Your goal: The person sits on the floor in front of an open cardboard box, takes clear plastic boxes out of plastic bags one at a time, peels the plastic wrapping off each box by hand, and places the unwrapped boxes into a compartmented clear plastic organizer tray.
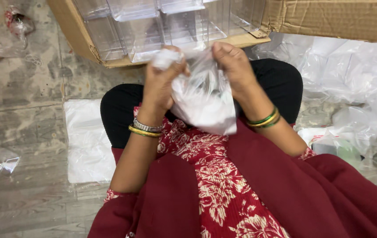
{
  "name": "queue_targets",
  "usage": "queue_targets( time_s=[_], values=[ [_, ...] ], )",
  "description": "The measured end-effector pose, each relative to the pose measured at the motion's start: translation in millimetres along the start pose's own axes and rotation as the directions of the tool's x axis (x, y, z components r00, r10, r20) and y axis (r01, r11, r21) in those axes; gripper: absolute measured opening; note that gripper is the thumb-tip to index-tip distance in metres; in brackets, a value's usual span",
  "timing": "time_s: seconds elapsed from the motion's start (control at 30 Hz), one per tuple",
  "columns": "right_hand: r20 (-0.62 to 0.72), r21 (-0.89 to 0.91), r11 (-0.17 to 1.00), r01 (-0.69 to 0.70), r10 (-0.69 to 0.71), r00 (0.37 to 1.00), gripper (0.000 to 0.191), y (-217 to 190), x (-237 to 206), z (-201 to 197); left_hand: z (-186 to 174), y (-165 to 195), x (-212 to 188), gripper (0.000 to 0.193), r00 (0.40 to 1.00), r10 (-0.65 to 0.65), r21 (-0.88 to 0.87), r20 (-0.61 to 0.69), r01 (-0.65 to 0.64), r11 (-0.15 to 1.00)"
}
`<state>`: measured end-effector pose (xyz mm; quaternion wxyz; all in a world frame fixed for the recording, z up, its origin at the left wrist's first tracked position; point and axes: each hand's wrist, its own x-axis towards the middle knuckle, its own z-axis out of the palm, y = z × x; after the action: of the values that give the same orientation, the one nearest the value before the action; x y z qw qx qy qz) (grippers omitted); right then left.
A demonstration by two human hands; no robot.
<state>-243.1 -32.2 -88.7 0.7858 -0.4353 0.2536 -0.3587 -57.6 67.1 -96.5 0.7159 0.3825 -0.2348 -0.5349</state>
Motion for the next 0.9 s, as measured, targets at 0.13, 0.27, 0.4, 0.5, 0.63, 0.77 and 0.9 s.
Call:
queue_targets(
  time_s=[0.13, 0.27, 0.4, 0.5, 0.63, 0.77, 0.9],
  values=[
    [0.135, 0.418, 0.893, -0.166, 0.119, 0.984, 0.025, -28.7, -0.3, -13.8, -2.1, -3.6, 8.2, 0.021, 0.984, -0.176, -0.089, -0.034, 0.172, 0.981],
    [-0.048, 0.314, 0.949, -0.021, 0.037, 0.998, 0.005, -43.7, 25.1, -24.8, -18.6, 22.7, 23.6, 0.029, 0.944, -0.306, -0.458, 0.12, 0.326, 0.827],
    [-0.17, -0.402, 0.884, 0.24, -0.33, 0.929, 0.025, -12.8, 67.3, -33.9, -2.9, 13.9, 45.9, 0.027, 0.941, 0.338, 0.931, 0.01, -0.132, 0.339],
    [-0.025, -0.435, 0.854, 0.287, -0.329, 0.944, 0.031, 17.9, 66.7, -43.1, 12.6, -0.9, 52.0, 0.036, 0.914, 0.407, 0.993, 0.011, -0.059, 0.105],
    [0.057, -0.444, 0.837, 0.321, -0.331, 0.942, 0.035, 28.7, 81.2, -48.8, 20.0, -8.0, 58.8, 0.025, 0.931, 0.366, 0.997, -0.009, -0.021, 0.078],
    [0.034, -0.484, 0.836, 0.258, -0.277, 0.96, 0.032, 18.7, 74.6, -60.5, 25.3, -15.9, 58.9, 0.009, 0.911, 0.412, 0.939, -0.012, -0.131, 0.318],
    [0.081, -0.542, 0.786, 0.297, -0.303, 0.95, 0.029, 9.5, 40.0, -80.4, 33.7, -25.5, 61.1, 0.018, 0.884, 0.437, 0.651, -0.169, -0.233, 0.723]
  ],
)
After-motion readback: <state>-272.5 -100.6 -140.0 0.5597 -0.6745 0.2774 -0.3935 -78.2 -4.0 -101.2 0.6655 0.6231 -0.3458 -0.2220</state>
